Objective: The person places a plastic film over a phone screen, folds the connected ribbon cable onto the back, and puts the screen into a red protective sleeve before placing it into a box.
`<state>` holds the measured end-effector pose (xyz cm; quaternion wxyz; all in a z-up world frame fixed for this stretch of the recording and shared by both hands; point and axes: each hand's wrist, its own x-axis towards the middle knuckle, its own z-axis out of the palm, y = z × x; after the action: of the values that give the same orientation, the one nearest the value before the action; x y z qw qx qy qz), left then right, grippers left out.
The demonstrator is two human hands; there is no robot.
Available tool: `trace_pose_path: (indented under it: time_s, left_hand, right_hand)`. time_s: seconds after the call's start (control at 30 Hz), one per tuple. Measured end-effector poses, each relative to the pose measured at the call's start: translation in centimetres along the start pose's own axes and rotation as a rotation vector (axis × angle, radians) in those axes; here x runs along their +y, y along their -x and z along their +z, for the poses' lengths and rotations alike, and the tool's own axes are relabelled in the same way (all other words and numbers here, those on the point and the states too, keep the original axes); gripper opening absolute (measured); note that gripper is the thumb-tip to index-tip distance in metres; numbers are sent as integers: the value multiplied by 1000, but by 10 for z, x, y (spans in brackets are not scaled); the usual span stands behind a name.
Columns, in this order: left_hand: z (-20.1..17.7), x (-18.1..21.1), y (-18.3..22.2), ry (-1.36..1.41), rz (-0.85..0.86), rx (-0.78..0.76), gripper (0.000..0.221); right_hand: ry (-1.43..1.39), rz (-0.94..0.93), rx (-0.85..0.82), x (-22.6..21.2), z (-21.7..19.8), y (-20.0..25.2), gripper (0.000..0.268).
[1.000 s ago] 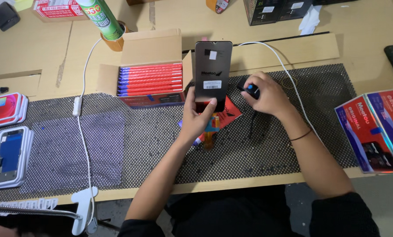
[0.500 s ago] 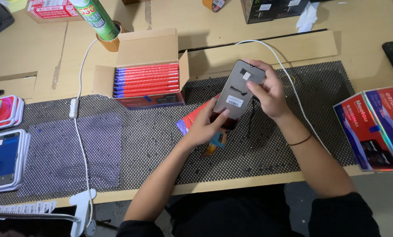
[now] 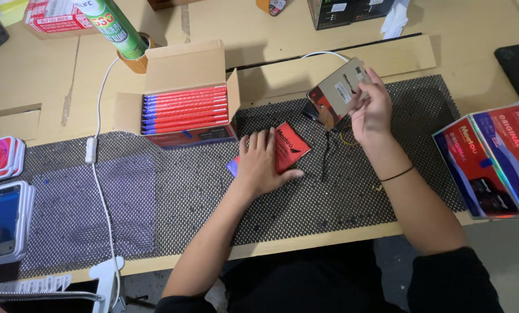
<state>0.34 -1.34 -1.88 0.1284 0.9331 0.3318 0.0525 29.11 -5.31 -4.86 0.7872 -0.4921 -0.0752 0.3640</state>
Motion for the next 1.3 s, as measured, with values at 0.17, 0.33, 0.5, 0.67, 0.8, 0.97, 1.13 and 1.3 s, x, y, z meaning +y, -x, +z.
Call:
trace_pose_path:
  time_s: [0.17,0.33,0.5,0.67,0.8,0.97,1.13,1.3]
  left_hand:
    - [0,-1,-4,62,-12,-23,115]
    - [10,-10,-5,278,65,227,91]
    - [-5,1,-2,310,94,370,101]
    - [2,-1,-1,228,102,476,105]
    - [-1,1,0,195,108,513,105]
    - [0,1,1,183,105,525,107]
    - [4,1,-1,129,79,525,109]
    - [5,1,-1,143,79,535,107]
  right_hand:
    - [-43,-30,20,5,-3,-4,50]
    - [96,-110,-41,17,-7,-9,46]
    - [109,-123,-81,20,-4,-5,45]
    - [113,-154,-104,24,-6,-8,44]
    - [180,-239,-116,16,6,12,42]
    - [187,-316,-209,18,7,13,45]
    - [211,-378,-293,8,27,42,46]
    - [218,-359,-346,13,33,53,45]
